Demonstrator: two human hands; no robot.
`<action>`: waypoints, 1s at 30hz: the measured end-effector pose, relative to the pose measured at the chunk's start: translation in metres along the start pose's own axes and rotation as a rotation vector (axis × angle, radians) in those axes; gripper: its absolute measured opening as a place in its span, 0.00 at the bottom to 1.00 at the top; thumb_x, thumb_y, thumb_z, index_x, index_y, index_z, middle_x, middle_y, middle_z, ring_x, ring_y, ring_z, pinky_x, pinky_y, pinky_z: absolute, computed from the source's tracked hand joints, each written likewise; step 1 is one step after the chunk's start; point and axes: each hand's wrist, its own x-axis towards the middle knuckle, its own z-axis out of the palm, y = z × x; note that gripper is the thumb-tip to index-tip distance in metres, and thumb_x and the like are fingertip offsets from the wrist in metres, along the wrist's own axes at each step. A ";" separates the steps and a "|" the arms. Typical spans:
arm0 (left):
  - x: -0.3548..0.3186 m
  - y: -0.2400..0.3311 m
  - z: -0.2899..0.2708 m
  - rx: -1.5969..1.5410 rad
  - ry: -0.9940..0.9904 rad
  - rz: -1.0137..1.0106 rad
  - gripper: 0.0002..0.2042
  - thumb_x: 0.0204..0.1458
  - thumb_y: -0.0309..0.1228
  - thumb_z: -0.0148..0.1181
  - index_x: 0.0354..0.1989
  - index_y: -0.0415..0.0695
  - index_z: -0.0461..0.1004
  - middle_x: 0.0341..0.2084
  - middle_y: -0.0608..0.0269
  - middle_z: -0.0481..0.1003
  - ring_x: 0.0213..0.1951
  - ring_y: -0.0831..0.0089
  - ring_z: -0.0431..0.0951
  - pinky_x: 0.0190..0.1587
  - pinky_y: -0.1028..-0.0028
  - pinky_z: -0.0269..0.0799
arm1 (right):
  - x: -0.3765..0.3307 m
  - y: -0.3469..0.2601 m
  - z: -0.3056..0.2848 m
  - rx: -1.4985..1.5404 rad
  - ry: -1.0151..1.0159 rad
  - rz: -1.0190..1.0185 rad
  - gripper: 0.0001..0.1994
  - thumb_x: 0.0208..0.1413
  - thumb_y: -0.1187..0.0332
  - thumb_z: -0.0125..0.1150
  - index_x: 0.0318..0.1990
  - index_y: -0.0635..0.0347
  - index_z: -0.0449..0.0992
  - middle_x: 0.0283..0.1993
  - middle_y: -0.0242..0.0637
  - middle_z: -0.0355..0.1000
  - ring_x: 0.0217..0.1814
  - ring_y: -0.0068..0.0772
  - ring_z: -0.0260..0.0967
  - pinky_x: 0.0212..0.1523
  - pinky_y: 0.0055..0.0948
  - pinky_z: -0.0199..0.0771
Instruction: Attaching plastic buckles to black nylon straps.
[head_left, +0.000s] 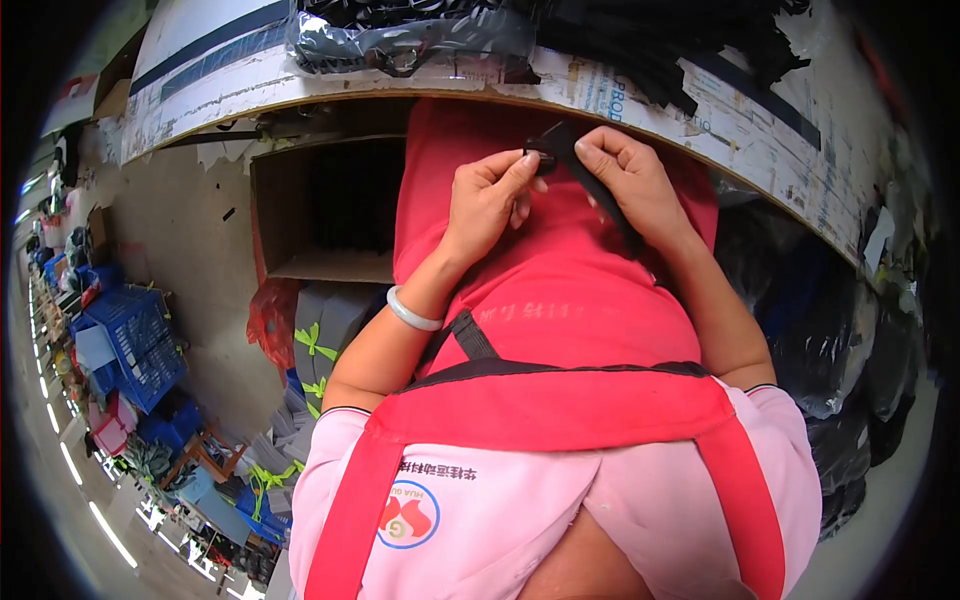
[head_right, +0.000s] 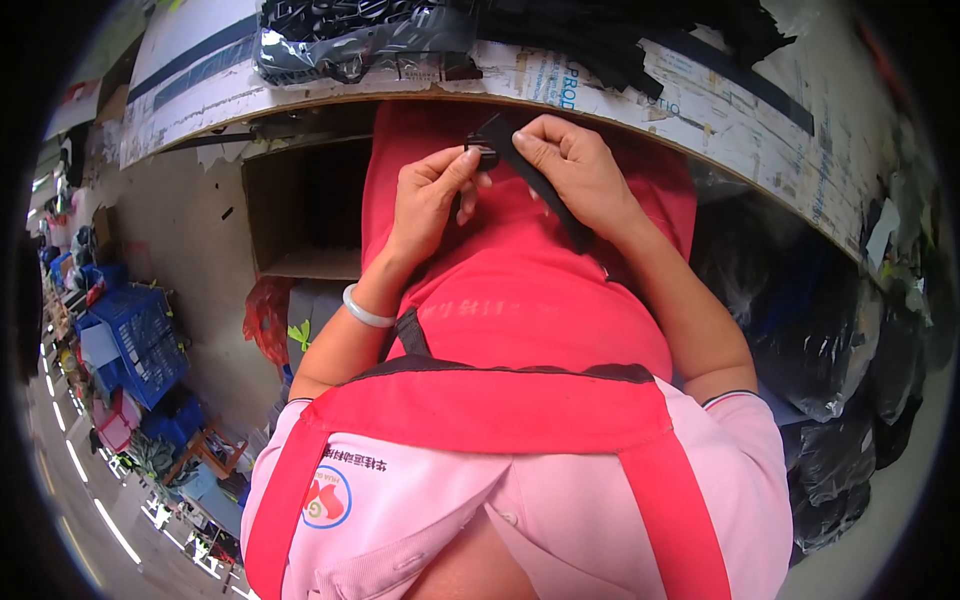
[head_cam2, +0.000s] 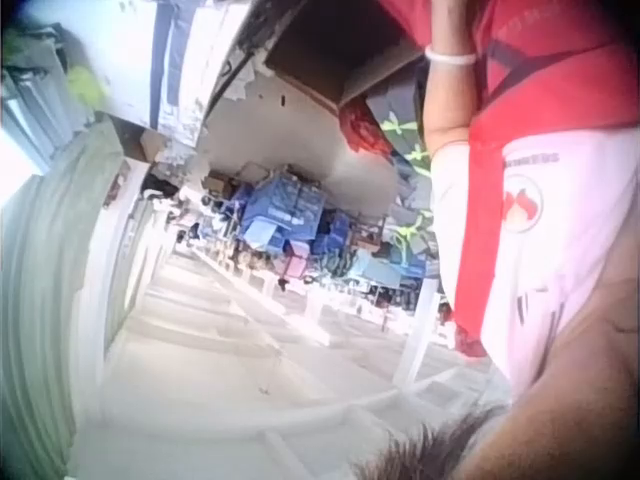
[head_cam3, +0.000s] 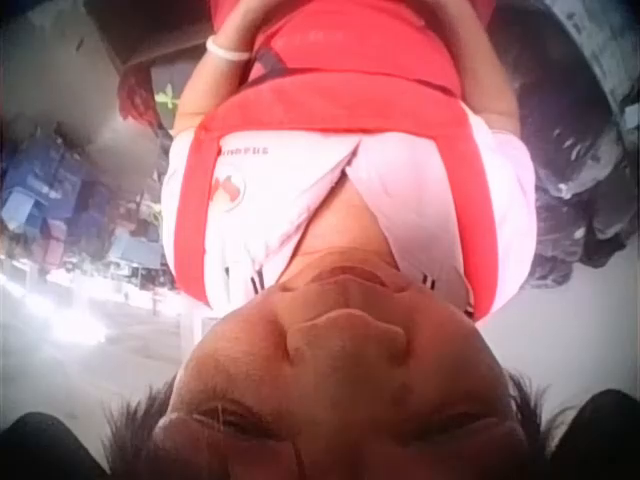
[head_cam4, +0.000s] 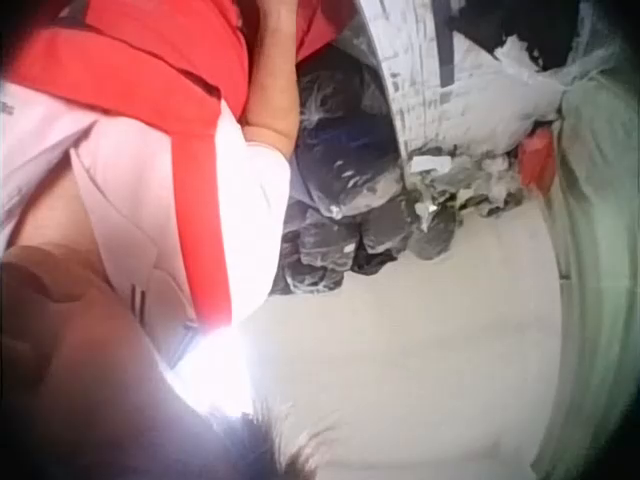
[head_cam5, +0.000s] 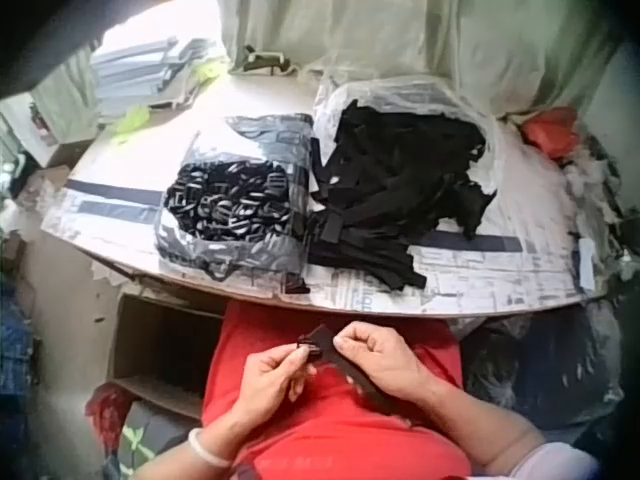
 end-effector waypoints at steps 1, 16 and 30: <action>0.000 0.001 0.001 -0.013 0.027 0.041 0.13 0.61 0.35 0.55 0.41 0.36 0.77 0.21 0.67 0.76 0.16 0.86 0.67 0.17 0.85 0.62 | -0.001 0.001 0.002 0.000 -0.003 0.000 0.10 0.64 0.63 0.54 0.38 0.60 0.72 0.21 0.25 0.67 0.20 0.12 0.62 0.20 0.14 0.62; 0.005 -0.004 0.007 0.564 0.210 0.601 0.06 0.53 0.21 0.60 0.38 0.35 0.77 0.18 0.66 0.72 0.20 0.84 0.70 0.22 0.81 0.63 | 0.001 0.014 0.017 0.523 -0.078 0.124 0.10 0.62 0.64 0.56 0.35 0.61 0.70 0.21 0.31 0.69 0.16 0.16 0.63 0.19 0.16 0.69; 0.002 -0.007 0.003 0.722 0.169 0.663 0.05 0.49 0.21 0.60 0.35 0.38 0.76 0.23 0.55 0.73 0.22 0.66 0.74 0.24 0.73 0.69 | 0.005 0.017 0.025 0.469 -0.015 0.027 0.11 0.62 0.64 0.57 0.42 0.64 0.70 0.25 0.32 0.70 0.20 0.16 0.65 0.21 0.16 0.70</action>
